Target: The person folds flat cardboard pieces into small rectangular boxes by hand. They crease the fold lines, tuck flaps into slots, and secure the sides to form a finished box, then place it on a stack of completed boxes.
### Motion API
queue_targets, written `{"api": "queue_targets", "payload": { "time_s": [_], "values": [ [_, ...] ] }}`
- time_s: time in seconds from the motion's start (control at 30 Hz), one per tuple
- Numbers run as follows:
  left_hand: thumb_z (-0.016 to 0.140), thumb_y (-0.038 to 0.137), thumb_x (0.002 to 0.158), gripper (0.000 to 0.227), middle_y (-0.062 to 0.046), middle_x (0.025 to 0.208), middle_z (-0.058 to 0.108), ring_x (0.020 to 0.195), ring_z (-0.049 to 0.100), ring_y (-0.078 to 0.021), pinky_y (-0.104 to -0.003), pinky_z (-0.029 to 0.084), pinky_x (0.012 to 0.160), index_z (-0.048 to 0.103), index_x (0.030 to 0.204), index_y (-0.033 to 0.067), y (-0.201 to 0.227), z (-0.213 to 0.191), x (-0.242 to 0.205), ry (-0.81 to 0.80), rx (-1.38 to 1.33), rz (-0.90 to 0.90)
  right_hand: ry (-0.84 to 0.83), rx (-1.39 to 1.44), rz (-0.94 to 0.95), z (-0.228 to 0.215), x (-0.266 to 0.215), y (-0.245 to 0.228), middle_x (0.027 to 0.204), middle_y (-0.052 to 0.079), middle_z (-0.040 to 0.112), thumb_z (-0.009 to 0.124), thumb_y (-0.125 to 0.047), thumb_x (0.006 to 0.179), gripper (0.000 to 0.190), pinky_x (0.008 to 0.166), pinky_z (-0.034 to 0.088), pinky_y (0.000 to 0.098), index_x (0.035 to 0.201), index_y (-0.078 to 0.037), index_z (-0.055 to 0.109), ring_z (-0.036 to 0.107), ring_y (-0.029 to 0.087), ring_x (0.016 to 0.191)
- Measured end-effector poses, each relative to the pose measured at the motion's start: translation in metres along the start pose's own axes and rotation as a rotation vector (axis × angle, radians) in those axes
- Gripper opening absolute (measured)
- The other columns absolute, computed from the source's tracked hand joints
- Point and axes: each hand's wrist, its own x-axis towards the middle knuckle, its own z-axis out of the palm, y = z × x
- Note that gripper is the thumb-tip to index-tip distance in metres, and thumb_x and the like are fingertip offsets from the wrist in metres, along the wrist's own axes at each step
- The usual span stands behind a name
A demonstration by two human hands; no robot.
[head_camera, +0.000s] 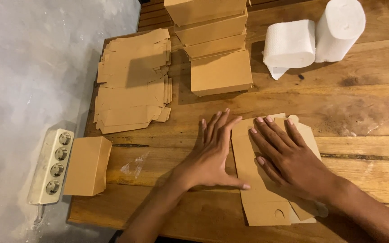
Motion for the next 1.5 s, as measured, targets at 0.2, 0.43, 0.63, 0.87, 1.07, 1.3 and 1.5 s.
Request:
{"api": "queue_targets", "payload": {
  "time_s": [0.2, 0.43, 0.63, 0.87, 1.07, 1.3, 1.5],
  "values": [
    [0.080, 0.074, 0.056, 0.147, -0.027, 0.168, -0.018, 0.155, -0.022, -0.0436, -0.064, -0.020, 0.119, -0.002, 0.161, 0.0088, 0.010, 0.001, -0.004, -0.045, 0.020, 0.072, -0.014, -0.021, -0.008, 0.001, 0.000, 0.001, 0.170, 0.018, 0.023, 0.038, -0.035, 0.105, 0.065, 0.128, 0.009, 0.0532, 0.162, -0.007, 0.026, 0.019, 0.033, 0.159],
    [0.072, 0.078, 0.055, 0.148, -0.025, 0.166, -0.027, 0.155, -0.024, -0.0409, -0.061, -0.020, 0.121, -0.007, 0.161, 0.0119, 0.003, -0.002, 0.002, -0.100, 0.015, 0.038, -0.020, -0.069, -0.016, -0.001, 0.001, 0.001, 0.170, 0.017, 0.024, 0.036, -0.038, 0.105, 0.066, 0.129, 0.009, 0.0511, 0.163, -0.007, 0.025, 0.020, 0.031, 0.158],
    [0.077, 0.068, 0.070, 0.132, -0.016, 0.168, -0.027, 0.156, -0.022, -0.0328, -0.059, -0.015, 0.125, -0.004, 0.160, 0.0164, -0.016, -0.006, 0.005, 0.008, 0.011, -0.068, 0.009, -0.080, -0.015, -0.002, -0.002, 0.008, 0.168, 0.019, 0.029, 0.039, -0.041, 0.105, 0.064, 0.127, 0.016, 0.0516, 0.160, -0.008, 0.033, 0.028, 0.031, 0.156],
    [0.067, 0.043, 0.094, 0.084, -0.023, 0.168, 0.009, 0.156, 0.005, -0.0438, -0.067, -0.005, 0.121, 0.021, 0.157, 0.0145, -0.023, 0.004, 0.012, 0.306, -0.127, -0.047, 0.014, 0.125, 0.071, -0.016, -0.001, 0.034, 0.152, 0.021, 0.051, 0.052, -0.024, 0.099, 0.049, 0.108, 0.045, 0.0473, 0.144, -0.002, 0.054, 0.048, 0.038, 0.142],
    [0.074, 0.033, 0.088, 0.078, -0.026, 0.161, 0.027, 0.151, 0.020, -0.0492, -0.074, 0.002, 0.118, 0.034, 0.151, 0.0129, 0.002, 0.023, 0.017, 0.495, -0.140, -0.068, -0.028, 0.454, 0.239, -0.041, 0.004, 0.042, 0.146, 0.030, 0.054, 0.052, 0.002, 0.081, 0.061, 0.108, 0.043, 0.0568, 0.142, 0.001, 0.058, 0.046, 0.048, 0.140],
    [0.053, 0.061, 0.091, 0.062, -0.019, 0.135, 0.062, 0.140, 0.051, -0.0399, -0.072, 0.022, 0.122, 0.060, 0.131, 0.0136, 0.071, 0.049, 0.024, 0.328, 0.002, 0.359, 0.327, 1.089, 0.610, -0.041, 0.015, 0.031, 0.123, 0.030, 0.070, 0.045, 0.007, 0.091, 0.042, 0.103, 0.053, 0.0526, 0.124, 0.008, 0.070, 0.064, 0.041, 0.124],
    [0.063, 0.063, 0.087, 0.055, -0.013, 0.115, 0.074, 0.117, 0.069, -0.0346, -0.063, 0.044, 0.114, 0.073, 0.105, 0.0121, 0.056, 0.098, 0.061, 0.292, 0.033, 0.618, 0.708, 1.348, 0.804, 0.005, 0.002, 0.068, 0.098, 0.025, 0.068, 0.043, 0.008, 0.091, 0.034, 0.085, 0.062, 0.0509, 0.113, 0.012, 0.069, 0.073, 0.034, 0.094]
  ]
}}
